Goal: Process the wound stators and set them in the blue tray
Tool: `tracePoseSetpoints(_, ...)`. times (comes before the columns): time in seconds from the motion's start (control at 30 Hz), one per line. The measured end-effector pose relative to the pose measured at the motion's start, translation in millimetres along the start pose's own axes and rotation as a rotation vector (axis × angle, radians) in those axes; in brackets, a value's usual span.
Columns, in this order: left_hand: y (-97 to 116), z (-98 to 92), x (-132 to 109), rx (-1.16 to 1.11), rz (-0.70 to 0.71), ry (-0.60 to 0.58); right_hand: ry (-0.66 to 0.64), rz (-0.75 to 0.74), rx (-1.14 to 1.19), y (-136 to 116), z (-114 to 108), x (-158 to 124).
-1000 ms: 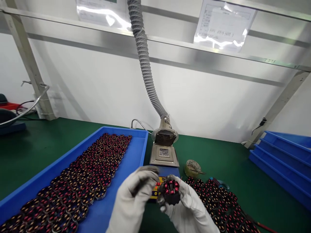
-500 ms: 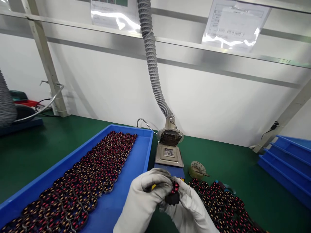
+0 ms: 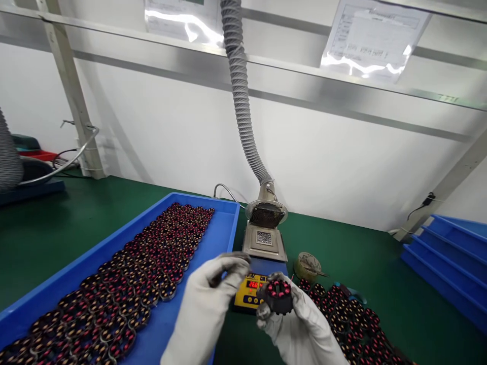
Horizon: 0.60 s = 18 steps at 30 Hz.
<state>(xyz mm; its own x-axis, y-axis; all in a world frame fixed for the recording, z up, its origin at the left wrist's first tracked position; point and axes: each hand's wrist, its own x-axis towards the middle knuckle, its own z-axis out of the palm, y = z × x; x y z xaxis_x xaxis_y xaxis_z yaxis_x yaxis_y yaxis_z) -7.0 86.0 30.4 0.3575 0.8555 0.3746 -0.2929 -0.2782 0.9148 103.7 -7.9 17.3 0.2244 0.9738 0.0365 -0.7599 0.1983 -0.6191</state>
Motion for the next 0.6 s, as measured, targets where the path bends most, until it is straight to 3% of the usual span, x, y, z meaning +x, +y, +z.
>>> tracePoseSetpoints(0.07, 0, -4.8, 0, 0.089, 0.008, -0.032, -0.006, 0.016, 0.006, -1, -2, -1)
tracePoseSetpoints(0.17, -4, -2.4, -3, 0.259, 0.036, -0.366, -0.01, -0.007, 0.004, 2, -6, -1)
tracePoseSetpoints(0.27, -8, 4.6, -5, 0.221, 0.173, -0.496, 0.007, -0.023, -0.068, 4, -9, -2)
tracePoseSetpoints(0.33, -7, 8.0, -5, 0.118, 0.251, -0.499, 0.025, -0.032, -0.134, 4, -8, -3)
tracePoseSetpoints(0.43, -4, 11.0, -4, -0.084, 0.163, -0.44, 0.028, -0.033, -0.169, 2, -3, -5)
tracePoseSetpoints(0.6, -6, 6.0, -2, -0.3, -0.045, -0.117, -0.054, 0.059, -0.091, 4, -3, -4)
